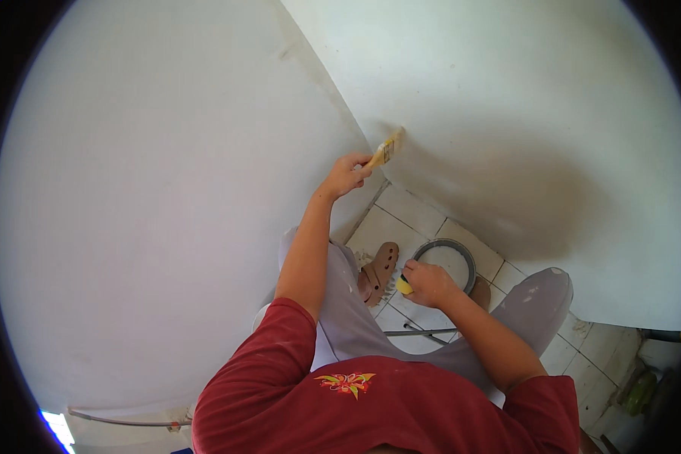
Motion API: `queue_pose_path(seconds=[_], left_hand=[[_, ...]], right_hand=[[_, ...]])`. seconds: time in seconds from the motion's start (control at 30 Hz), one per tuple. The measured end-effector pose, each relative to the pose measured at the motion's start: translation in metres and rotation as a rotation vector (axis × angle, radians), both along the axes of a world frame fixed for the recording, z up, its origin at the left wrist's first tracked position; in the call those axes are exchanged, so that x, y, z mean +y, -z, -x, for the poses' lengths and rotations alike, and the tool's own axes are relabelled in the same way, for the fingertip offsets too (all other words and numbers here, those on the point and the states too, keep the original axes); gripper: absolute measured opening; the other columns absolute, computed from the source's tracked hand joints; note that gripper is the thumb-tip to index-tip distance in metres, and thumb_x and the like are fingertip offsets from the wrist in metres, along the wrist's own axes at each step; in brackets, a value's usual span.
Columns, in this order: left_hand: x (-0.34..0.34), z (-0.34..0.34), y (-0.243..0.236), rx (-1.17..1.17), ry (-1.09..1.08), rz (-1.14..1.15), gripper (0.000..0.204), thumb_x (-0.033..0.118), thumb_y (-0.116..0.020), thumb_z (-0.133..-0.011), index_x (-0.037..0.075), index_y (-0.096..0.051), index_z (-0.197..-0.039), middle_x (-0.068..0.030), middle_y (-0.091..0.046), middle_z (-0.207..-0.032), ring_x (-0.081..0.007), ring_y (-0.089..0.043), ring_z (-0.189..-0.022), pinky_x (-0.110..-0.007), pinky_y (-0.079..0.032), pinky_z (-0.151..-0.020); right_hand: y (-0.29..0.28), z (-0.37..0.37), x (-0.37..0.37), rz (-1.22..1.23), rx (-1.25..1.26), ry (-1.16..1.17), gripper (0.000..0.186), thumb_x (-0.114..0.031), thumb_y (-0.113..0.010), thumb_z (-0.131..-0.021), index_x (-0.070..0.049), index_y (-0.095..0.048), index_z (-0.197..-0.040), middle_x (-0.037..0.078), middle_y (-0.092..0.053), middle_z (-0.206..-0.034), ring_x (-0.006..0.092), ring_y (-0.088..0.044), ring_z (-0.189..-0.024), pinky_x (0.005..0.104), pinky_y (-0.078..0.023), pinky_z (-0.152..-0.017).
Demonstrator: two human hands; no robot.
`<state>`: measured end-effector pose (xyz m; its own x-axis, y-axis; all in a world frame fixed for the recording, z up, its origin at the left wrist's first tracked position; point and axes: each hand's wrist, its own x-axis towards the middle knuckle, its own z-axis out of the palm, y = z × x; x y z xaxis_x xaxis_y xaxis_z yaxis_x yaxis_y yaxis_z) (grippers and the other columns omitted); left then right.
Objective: The person paints the corner of a wall using a paint brush and a sponge.
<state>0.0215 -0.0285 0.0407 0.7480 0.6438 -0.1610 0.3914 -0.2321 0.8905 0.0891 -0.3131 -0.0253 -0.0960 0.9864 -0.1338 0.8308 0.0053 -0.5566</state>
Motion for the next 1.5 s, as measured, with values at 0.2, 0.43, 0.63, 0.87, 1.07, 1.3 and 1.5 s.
queue_pose_path(seconds=[0.2,0.43,0.63,0.87,1.07,1.3,1.5], left_hand=[[0.021,0.024,-0.001,0.088,-0.205,-0.067,0.031,0.010,-0.057,-0.080,-0.004,-0.064,-0.106,-0.0034,-0.055,-0.072,-0.0099,-0.050,-0.050,-0.025,-0.038,-0.045],[0.037,-0.010,0.014,-0.111,-0.496,-0.335,0.021,0.012,-0.056,-0.079,-0.007,-0.063,-0.086,-0.0068,-0.055,-0.061,-0.0131,-0.052,-0.045,-0.029,-0.041,-0.044],[0.069,-0.040,0.053,-0.128,-0.511,-0.709,0.017,0.011,-0.057,-0.078,-0.006,-0.060,-0.074,-0.0075,-0.054,-0.054,-0.0140,-0.053,-0.044,-0.029,-0.041,-0.042],[0.034,-0.062,0.023,-0.252,-0.566,-0.172,0.010,0.004,-0.057,-0.076,-0.004,-0.062,-0.073,-0.0075,-0.053,-0.054,-0.0129,-0.051,-0.040,-0.027,-0.035,-0.032],[0.015,-0.041,-0.002,-0.257,-0.469,0.019,0.010,0.003,-0.058,-0.075,-0.005,-0.063,-0.079,-0.0040,-0.050,-0.054,-0.0107,-0.050,-0.040,-0.025,-0.034,-0.032],[0.002,-0.002,-0.026,-0.099,-0.045,0.150,0.027,0.004,-0.060,-0.078,-0.002,-0.067,-0.103,-0.0021,-0.054,-0.067,-0.0074,-0.043,-0.046,-0.022,-0.031,-0.038],[0.015,0.026,-0.034,-0.273,-0.108,0.118,0.035,0.002,-0.063,-0.077,-0.001,-0.065,-0.112,-0.0016,-0.056,-0.074,-0.0071,-0.043,-0.051,-0.022,-0.033,-0.046]], right_hand=[[-0.009,0.006,-0.005,0.012,0.056,-0.044,0.032,-0.025,-0.071,-0.072,-0.003,-0.060,-0.091,0.012,-0.056,-0.100,0.0315,-0.063,-0.089,0.0427,-0.052,-0.075],[0.004,0.003,0.001,0.057,-0.016,-0.018,0.033,-0.026,-0.071,-0.070,-0.002,-0.060,-0.090,0.012,-0.057,-0.099,0.0322,-0.063,-0.087,0.0430,-0.052,-0.073],[0.009,0.011,0.008,0.044,0.020,-0.021,0.035,-0.023,-0.070,-0.071,0.000,-0.059,-0.095,0.013,-0.057,-0.100,0.0332,-0.063,-0.088,0.0430,-0.052,-0.074],[0.021,0.008,0.008,0.113,-0.010,0.013,0.037,-0.029,-0.070,-0.071,-0.002,-0.061,-0.094,0.012,-0.057,-0.098,0.0310,-0.061,-0.092,0.0414,-0.052,-0.078],[0.016,0.004,0.006,0.113,0.012,0.018,0.032,-0.025,-0.070,-0.070,-0.002,-0.062,-0.091,0.013,-0.058,-0.099,0.0330,-0.063,-0.089,0.0427,-0.052,-0.076],[0.012,0.000,0.003,0.105,-0.037,-0.014,0.032,-0.026,-0.070,-0.071,-0.003,-0.062,-0.091,0.013,-0.058,-0.097,0.0312,-0.062,-0.088,0.0415,-0.052,-0.076],[0.009,0.006,0.000,0.104,-0.017,-0.038,0.031,-0.027,-0.070,-0.072,-0.003,-0.062,-0.090,0.012,-0.058,-0.097,0.0314,-0.062,-0.089,0.0412,-0.052,-0.077]])
